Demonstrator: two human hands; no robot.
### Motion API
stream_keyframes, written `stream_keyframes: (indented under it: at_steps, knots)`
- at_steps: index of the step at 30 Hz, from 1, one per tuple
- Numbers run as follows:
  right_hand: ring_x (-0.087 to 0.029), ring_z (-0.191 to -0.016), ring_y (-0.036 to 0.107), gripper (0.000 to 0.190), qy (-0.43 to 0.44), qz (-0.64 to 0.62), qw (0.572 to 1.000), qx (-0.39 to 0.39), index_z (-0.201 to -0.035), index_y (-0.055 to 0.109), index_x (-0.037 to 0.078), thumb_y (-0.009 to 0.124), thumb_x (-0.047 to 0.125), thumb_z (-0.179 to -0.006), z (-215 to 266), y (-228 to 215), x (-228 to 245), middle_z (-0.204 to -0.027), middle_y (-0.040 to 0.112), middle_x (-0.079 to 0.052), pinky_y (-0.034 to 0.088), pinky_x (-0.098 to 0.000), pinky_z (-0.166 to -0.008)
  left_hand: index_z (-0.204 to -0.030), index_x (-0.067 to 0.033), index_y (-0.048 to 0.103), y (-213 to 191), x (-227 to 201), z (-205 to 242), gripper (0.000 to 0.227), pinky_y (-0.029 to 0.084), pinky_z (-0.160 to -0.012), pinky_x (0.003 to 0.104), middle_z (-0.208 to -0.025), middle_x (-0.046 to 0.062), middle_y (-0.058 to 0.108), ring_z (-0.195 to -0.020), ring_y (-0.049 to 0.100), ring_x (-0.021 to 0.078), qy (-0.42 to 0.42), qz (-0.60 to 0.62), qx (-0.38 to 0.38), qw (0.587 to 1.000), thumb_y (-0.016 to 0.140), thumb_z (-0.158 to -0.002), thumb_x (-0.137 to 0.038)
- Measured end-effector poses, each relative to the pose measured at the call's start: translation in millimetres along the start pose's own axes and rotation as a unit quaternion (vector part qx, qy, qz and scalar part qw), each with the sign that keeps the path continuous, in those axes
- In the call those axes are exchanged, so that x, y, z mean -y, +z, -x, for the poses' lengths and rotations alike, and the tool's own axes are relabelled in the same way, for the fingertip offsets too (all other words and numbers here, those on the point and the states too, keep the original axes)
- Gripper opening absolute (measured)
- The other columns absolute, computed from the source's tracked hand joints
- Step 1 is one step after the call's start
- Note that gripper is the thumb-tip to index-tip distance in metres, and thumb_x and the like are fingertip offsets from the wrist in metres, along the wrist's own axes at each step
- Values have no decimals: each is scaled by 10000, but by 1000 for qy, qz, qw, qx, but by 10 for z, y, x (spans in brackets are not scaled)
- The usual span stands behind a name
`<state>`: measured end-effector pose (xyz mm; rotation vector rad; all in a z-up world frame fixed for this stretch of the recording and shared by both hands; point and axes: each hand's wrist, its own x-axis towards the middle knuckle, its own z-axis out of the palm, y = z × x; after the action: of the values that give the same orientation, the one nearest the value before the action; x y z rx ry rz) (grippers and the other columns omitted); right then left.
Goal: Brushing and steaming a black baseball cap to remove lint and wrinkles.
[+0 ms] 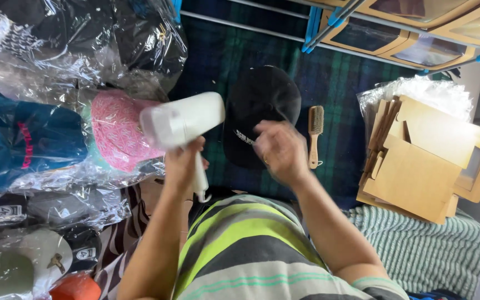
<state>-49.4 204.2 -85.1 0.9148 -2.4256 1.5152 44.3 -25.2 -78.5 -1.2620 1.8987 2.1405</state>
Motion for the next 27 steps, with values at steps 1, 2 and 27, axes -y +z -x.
stream_keyframes:
  at_steps: [1, 2, 27]
  knots:
    - [-269, -1077, 723, 122, 0, -1, 1000, 2, -923, 730, 107, 758, 226, -912, 152, 54, 141, -1082, 779, -56, 562, -372, -911, -848, -21, 670, 126, 108, 144, 369, 579, -546, 344, -574, 180, 645, -497, 676, 246, -2, 1, -2, 1000, 737, -838, -383]
    - [-333, -1093, 701, 443, 0, -79, 993, 88, -1198, 608, 50, 817, 231, -851, 289, 106, 280, -1207, 683, -139, 589, -403, -881, -933, 11, 700, 256, 205, 277, 326, 569, -731, 388, -737, 180, 674, -668, 647, 220, 8, 27, 43, 999, 724, -890, -311]
    - [-322, -797, 607, 210, 83, 185, 979, -17, -1086, 645, 18, 709, 158, -943, 1271, -302, -67, -955, 628, -137, 510, -440, -621, -1393, -177, 607, 1344, -673, -1391, 484, 433, -1128, 318, -1434, 41, 632, -1340, 594, 201, 226, -240, 323, 887, 445, -1006, -420]
